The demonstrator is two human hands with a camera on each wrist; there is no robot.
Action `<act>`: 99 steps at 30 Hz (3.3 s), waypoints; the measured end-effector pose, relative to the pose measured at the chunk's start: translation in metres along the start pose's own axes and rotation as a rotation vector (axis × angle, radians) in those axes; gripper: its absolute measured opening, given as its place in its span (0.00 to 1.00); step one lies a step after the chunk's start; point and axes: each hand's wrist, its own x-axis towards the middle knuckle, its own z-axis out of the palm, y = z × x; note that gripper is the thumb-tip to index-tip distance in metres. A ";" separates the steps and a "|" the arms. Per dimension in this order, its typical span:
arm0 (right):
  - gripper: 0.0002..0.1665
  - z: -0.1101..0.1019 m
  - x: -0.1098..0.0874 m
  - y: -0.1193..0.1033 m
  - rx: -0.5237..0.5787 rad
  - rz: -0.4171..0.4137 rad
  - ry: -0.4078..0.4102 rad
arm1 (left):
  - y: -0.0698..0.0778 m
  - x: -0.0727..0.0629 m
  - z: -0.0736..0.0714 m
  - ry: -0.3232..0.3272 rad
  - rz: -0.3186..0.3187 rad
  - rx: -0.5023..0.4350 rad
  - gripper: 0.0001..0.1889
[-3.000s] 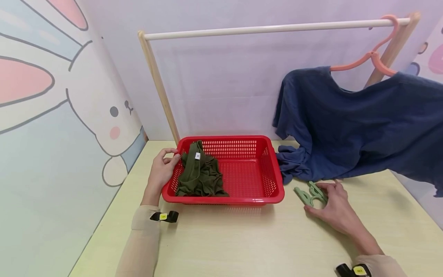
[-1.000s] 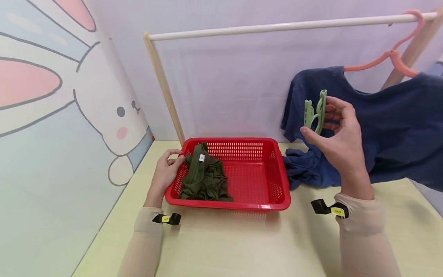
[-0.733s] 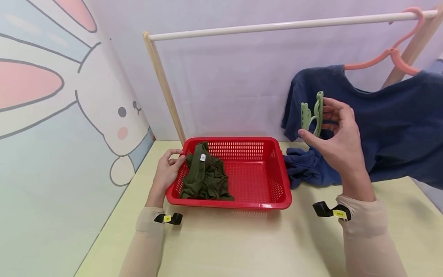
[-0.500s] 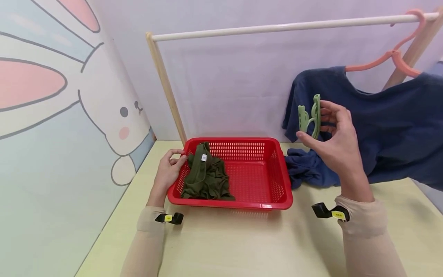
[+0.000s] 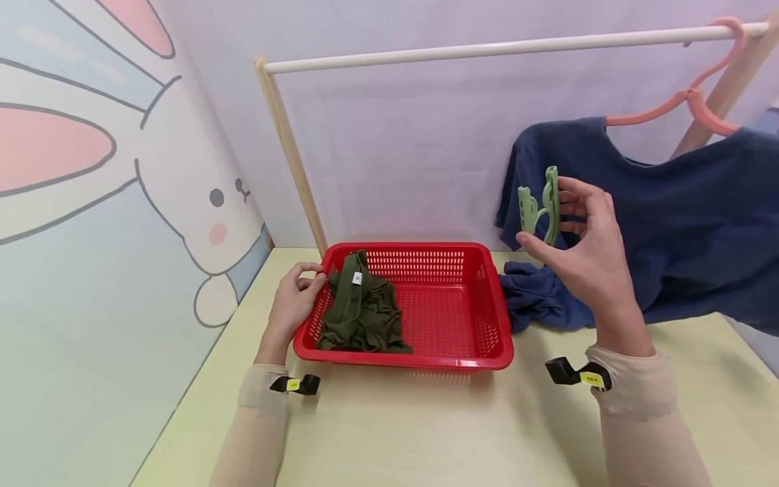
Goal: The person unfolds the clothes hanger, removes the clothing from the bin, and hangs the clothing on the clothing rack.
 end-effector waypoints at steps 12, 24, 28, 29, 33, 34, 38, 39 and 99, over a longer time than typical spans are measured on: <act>0.55 0.002 -0.002 -0.005 -0.004 -0.004 -0.008 | 0.004 -0.001 -0.004 -0.016 -0.003 0.010 0.20; 0.56 0.003 -0.004 -0.010 -0.005 -0.019 0.001 | 0.031 -0.010 -0.022 0.058 0.132 0.055 0.25; 0.56 0.006 -0.006 -0.012 -0.006 -0.035 -0.005 | 0.053 -0.018 -0.021 0.061 0.225 0.043 0.24; 0.56 0.007 -0.007 -0.013 -0.005 -0.040 -0.006 | 0.060 -0.021 -0.020 0.055 0.252 0.036 0.23; 0.56 0.010 -0.008 -0.015 0.003 -0.059 -0.007 | 0.093 -0.029 -0.010 0.015 0.373 -0.011 0.21; 0.56 0.011 -0.008 -0.015 0.006 -0.063 -0.008 | 0.102 -0.030 -0.007 0.004 0.402 -0.023 0.20; 0.56 0.013 -0.009 -0.018 0.010 -0.082 -0.010 | 0.132 -0.035 0.009 -0.046 0.512 -0.074 0.17; 0.56 0.014 -0.009 -0.018 0.010 -0.087 -0.009 | 0.139 -0.035 0.013 -0.061 0.535 -0.090 0.16; 0.60 0.065 -0.030 -0.041 -0.035 -0.217 -0.108 | 0.176 -0.053 0.113 -0.007 0.714 -0.267 0.08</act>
